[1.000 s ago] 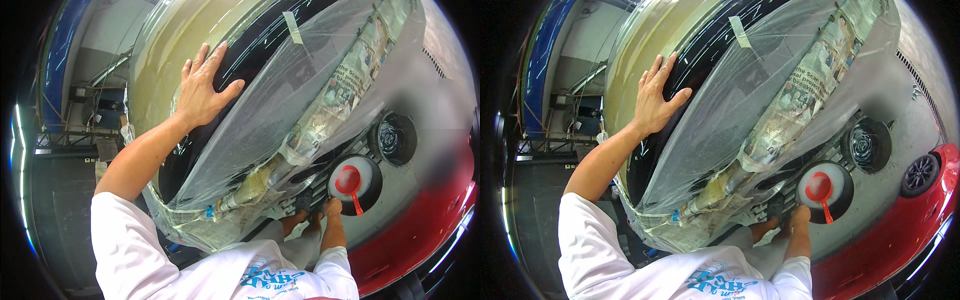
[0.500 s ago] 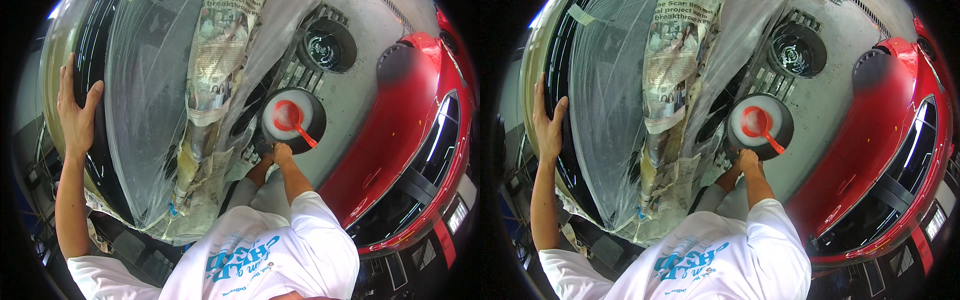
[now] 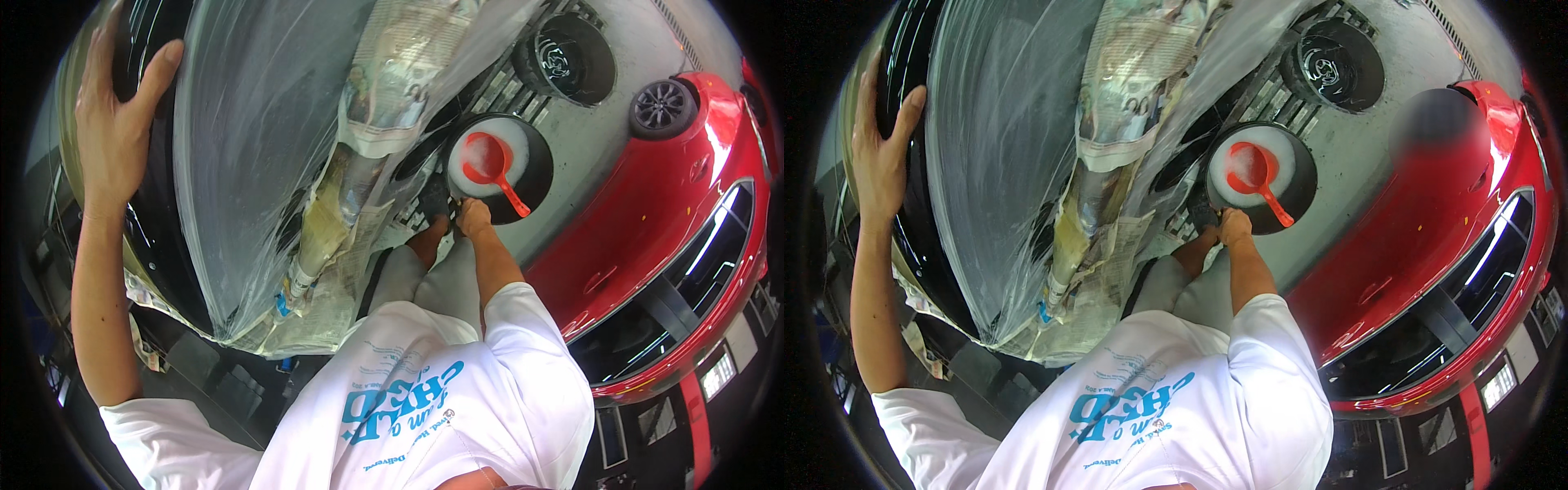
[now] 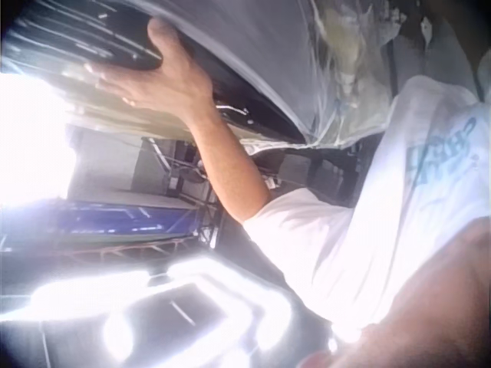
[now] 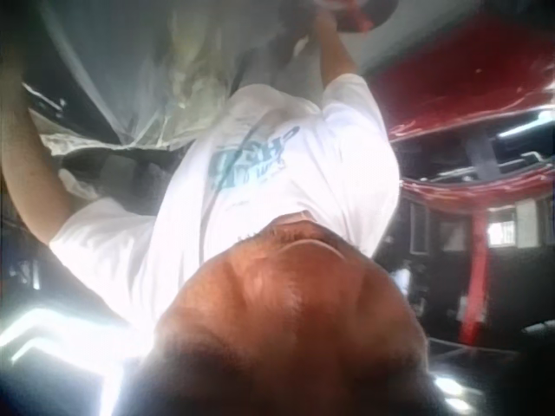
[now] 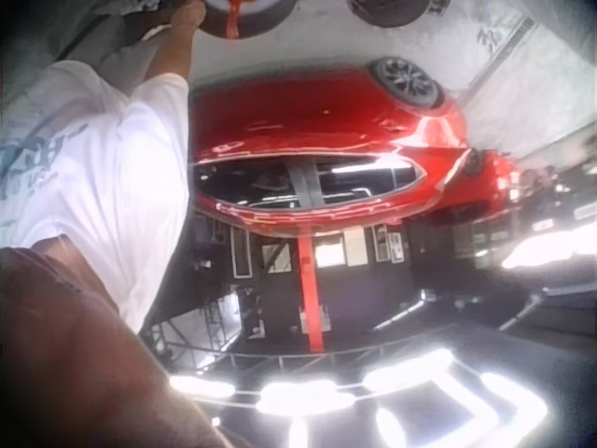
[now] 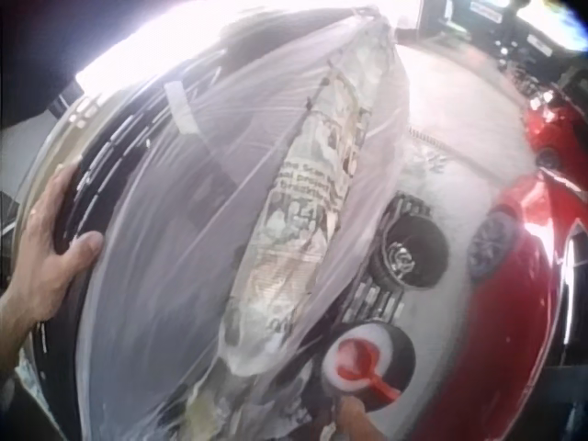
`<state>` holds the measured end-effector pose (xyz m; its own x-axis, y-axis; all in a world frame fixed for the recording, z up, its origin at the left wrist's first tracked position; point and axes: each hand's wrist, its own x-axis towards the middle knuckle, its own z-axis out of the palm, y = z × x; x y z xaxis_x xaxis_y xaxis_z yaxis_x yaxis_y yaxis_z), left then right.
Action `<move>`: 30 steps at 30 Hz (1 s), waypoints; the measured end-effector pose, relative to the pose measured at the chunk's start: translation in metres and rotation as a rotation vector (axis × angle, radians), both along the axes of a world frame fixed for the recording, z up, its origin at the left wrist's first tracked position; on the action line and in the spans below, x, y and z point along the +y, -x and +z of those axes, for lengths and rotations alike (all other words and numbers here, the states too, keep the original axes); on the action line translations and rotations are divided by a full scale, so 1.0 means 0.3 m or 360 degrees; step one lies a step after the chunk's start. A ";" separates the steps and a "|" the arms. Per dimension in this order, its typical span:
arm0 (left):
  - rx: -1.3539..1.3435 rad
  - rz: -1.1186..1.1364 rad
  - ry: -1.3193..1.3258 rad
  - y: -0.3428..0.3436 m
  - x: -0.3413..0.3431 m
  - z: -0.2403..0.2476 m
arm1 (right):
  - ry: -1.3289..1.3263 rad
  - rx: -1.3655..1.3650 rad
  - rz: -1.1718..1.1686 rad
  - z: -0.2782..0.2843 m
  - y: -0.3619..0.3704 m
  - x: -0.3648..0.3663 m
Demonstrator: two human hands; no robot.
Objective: The person applies a dark liquid to the edge of a car hood using a small brush. They repeatedly dip the brush into a container and carefully paint along the seam where the hood meets the windshield, working methodically across the length of the hood.
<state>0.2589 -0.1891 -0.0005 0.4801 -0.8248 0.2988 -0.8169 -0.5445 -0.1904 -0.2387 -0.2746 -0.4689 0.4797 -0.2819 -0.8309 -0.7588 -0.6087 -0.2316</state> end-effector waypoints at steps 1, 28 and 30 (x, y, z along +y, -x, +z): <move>-0.0006 0.0011 0.0012 0.007 -0.007 -0.005 | -0.0007 0.0035 0.0026 0.016 -0.014 -0.006; 0.0375 0.0223 -0.0068 0.038 0.055 0.069 | -0.0133 0.0234 -0.0083 -0.124 0.074 0.180; 0.0486 0.0315 -0.0003 0.036 0.097 0.059 | -0.0148 0.0197 -0.0047 -0.073 0.056 0.159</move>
